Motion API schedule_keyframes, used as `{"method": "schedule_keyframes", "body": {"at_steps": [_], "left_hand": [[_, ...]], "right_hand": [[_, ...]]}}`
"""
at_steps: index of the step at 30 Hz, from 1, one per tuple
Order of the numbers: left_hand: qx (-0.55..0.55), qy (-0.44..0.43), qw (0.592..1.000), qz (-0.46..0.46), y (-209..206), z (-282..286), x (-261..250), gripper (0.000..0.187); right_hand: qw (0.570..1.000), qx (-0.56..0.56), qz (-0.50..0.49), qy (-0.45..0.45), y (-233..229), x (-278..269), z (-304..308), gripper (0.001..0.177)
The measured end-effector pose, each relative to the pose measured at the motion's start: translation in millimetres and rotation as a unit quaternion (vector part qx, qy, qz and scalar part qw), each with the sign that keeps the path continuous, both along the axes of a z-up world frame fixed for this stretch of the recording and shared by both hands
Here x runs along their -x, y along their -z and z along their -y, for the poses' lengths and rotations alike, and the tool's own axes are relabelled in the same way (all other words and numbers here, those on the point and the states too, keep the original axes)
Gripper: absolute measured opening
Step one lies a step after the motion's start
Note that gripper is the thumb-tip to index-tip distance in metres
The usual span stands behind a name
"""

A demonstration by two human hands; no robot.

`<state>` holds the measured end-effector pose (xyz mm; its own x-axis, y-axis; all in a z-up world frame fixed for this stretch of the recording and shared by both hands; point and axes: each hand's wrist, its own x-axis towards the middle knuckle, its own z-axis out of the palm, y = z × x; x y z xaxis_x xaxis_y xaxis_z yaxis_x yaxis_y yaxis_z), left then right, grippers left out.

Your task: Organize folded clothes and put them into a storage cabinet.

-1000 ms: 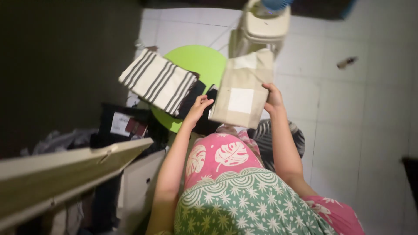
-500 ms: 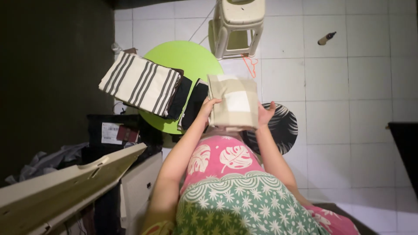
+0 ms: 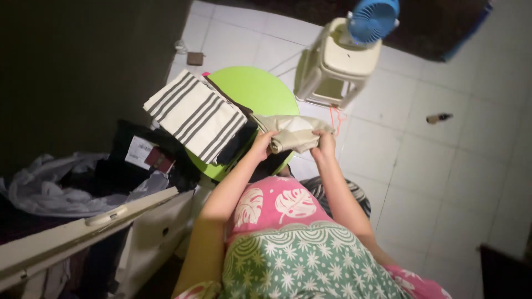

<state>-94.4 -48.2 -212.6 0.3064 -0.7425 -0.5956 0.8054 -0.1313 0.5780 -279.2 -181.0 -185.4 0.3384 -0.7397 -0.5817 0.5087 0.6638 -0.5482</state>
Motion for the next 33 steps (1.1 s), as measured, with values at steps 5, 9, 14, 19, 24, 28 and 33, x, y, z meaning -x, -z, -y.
{"method": "schedule_keyframes", "body": {"at_steps": [5,9,14,19,24,28,33], "left_hand": [[-0.145,0.069,0.984,-0.082,-31,9,-27,0.061],[-0.116,0.099,0.987,-0.045,-18,-3,-44,0.062],[-0.043,0.056,0.997,0.010,-63,-6,-64,0.064],[-0.012,-0.010,0.996,0.087,-74,13,-82,0.071],[-0.092,0.000,0.995,0.039,-17,19,-69,0.066],[-0.155,0.108,0.981,0.037,14,7,-43,0.054],[-0.275,0.179,0.796,0.509,-55,-20,-51,0.031]], "right_hand": [[0.997,-0.003,-0.049,-0.059,-25,-71,51,0.047],[0.984,0.113,-0.096,-0.098,-12,-138,83,0.070],[0.979,0.088,-0.003,-0.184,-6,-194,121,0.068],[0.978,-0.062,0.108,-0.169,12,-208,151,0.056],[0.972,-0.080,0.031,-0.220,123,-170,158,0.055],[0.873,-0.151,-0.389,-0.251,212,-115,158,0.068],[0.884,-0.094,-0.298,-0.347,189,-117,116,0.036]]}}
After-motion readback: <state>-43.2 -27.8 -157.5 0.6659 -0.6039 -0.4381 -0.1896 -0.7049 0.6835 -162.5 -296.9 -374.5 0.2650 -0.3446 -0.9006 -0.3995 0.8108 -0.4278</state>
